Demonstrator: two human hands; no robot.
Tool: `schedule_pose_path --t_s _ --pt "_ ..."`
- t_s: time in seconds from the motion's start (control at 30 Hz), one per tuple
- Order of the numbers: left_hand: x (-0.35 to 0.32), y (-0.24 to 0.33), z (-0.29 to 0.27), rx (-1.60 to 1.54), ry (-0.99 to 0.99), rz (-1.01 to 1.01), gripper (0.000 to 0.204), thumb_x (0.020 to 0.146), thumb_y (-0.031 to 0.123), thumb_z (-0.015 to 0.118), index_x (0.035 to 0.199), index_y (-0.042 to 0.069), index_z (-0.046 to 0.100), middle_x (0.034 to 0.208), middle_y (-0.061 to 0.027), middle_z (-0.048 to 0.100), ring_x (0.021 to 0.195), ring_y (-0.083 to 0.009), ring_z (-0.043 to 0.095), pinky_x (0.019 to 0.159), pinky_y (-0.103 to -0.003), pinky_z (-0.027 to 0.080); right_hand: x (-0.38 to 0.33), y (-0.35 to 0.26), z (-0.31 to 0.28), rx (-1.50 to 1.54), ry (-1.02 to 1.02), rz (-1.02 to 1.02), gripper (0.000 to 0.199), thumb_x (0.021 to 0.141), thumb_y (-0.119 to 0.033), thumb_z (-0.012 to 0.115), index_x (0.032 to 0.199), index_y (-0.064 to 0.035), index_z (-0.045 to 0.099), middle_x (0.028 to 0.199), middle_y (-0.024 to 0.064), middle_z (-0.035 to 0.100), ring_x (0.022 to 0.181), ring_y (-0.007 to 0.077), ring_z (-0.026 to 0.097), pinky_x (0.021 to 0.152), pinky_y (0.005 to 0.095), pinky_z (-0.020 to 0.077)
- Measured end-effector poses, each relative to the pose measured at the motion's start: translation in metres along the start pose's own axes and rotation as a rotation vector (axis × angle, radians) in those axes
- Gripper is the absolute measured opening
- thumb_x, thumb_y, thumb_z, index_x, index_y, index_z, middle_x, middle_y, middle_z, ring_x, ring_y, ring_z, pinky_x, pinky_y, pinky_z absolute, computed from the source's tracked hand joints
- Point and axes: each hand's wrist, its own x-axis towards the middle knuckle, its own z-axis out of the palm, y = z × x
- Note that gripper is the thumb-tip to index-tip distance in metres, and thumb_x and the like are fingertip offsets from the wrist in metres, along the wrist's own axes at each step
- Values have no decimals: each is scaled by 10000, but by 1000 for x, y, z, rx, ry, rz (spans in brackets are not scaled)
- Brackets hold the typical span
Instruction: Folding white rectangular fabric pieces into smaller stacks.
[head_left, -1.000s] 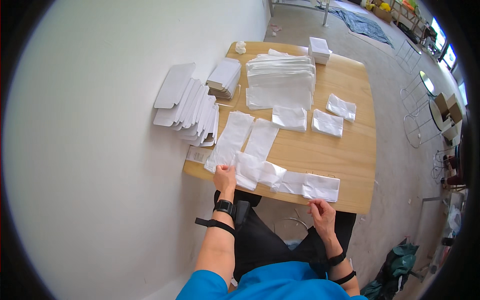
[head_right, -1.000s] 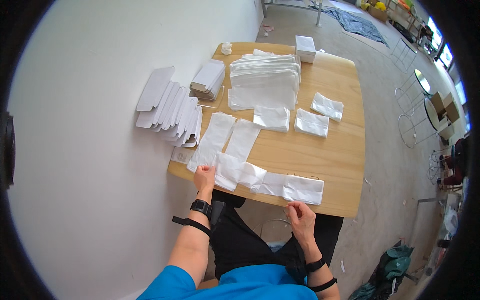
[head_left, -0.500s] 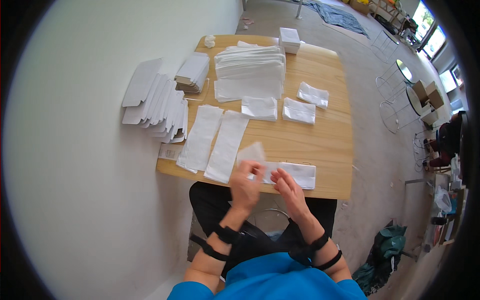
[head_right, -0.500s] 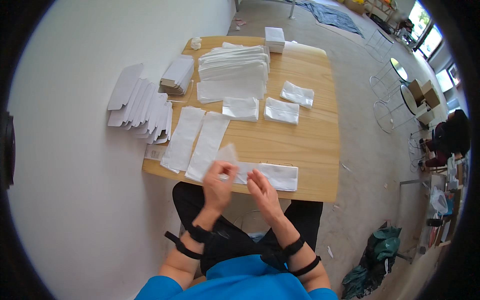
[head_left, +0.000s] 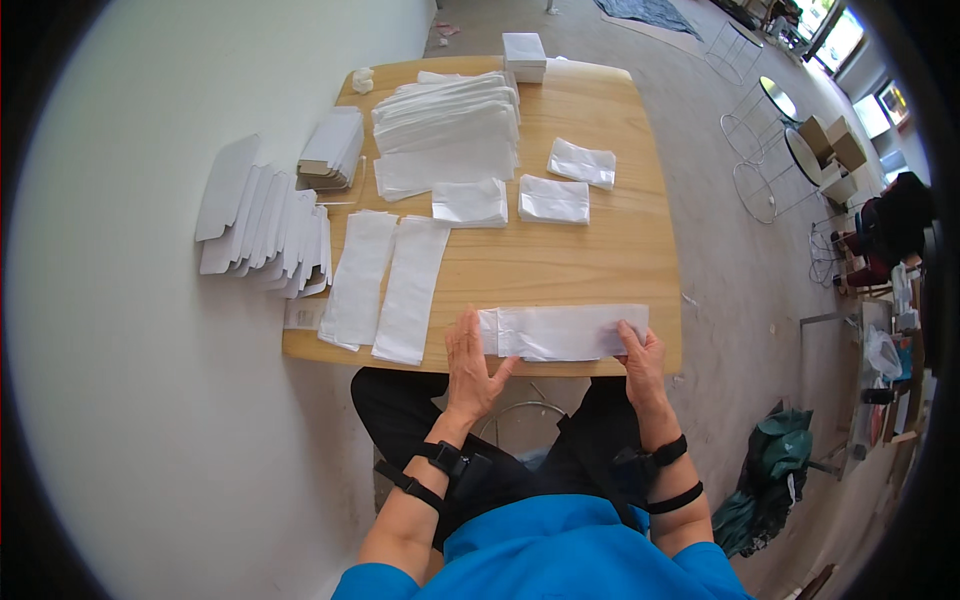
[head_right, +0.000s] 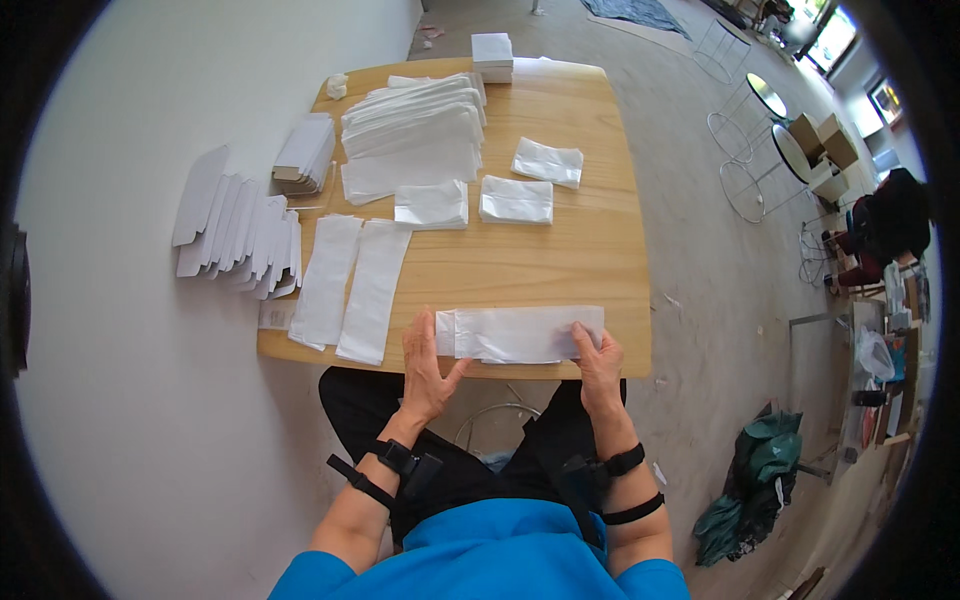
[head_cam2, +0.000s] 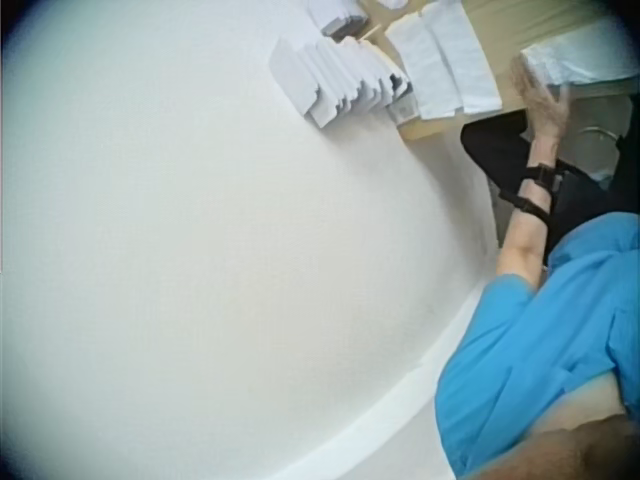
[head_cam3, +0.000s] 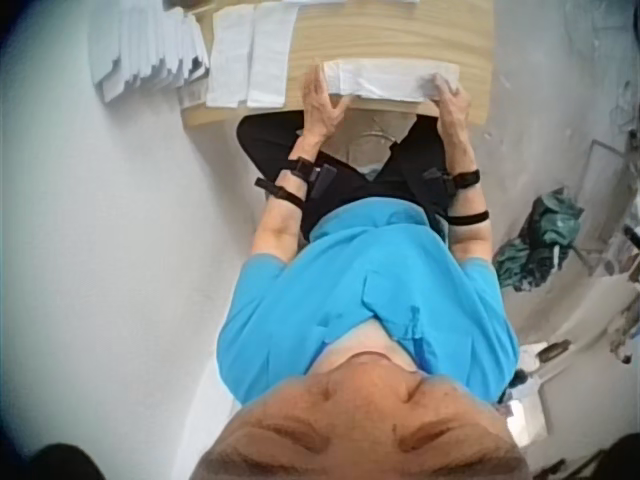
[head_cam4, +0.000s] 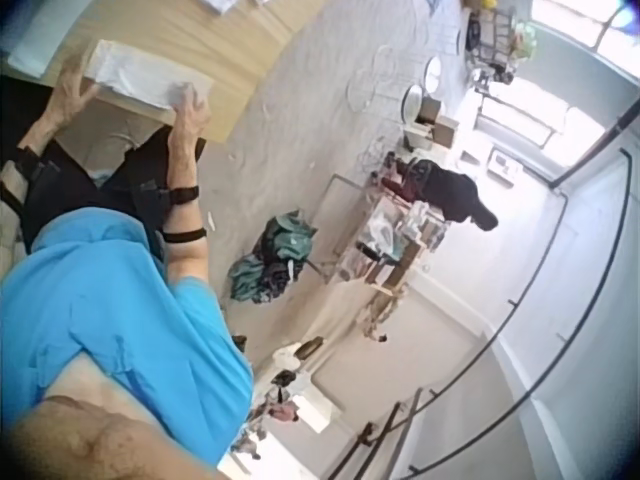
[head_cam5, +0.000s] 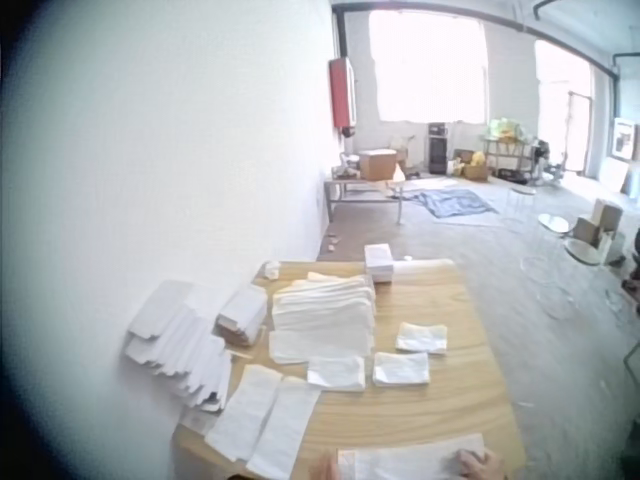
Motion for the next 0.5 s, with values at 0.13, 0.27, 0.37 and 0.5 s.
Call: schedule_pose_path --t_s 0.13,0.27,0.37,0.5 --pt "-2 -3 5 -121 -37 -133 925 870 382 648 1504 -12 103 1526 -259 217 1439 -364 182 1175 -494 86 -4 -3 -2 49 6 24 173 932 -204 639 1024 -61 671 940 11 691 806 89 642 703 248 503" --pt "-6 -2 2 -109 -70 -128 946 859 375 661 1505 -12 89 1532 -250 206 1439 -370 174 1176 -493 80 -6 -7 3 54 14 26 175 933 -208 636 1027 -65 669 948 -2 683 815 82 637 702 245 500" --pt "-7 1 2 -75 -76 -85 959 845 363 680 1506 -8 93 1541 -246 184 1443 -370 159 1177 -493 80 -10 -23 26 8 -31 33 192 936 -220 628 1031 -57 670 934 2 678 804 95 638 697 257 499" --pt "-11 19 14 -115 139 -131 938 830 331 705 1492 -13 135 1510 -222 241 1414 -346 217 1165 -452 153 -8 -21 92 -238 -226 -152 223 925 -198 619 1049 -17 661 921 67 692 784 161 644 693 309 505"
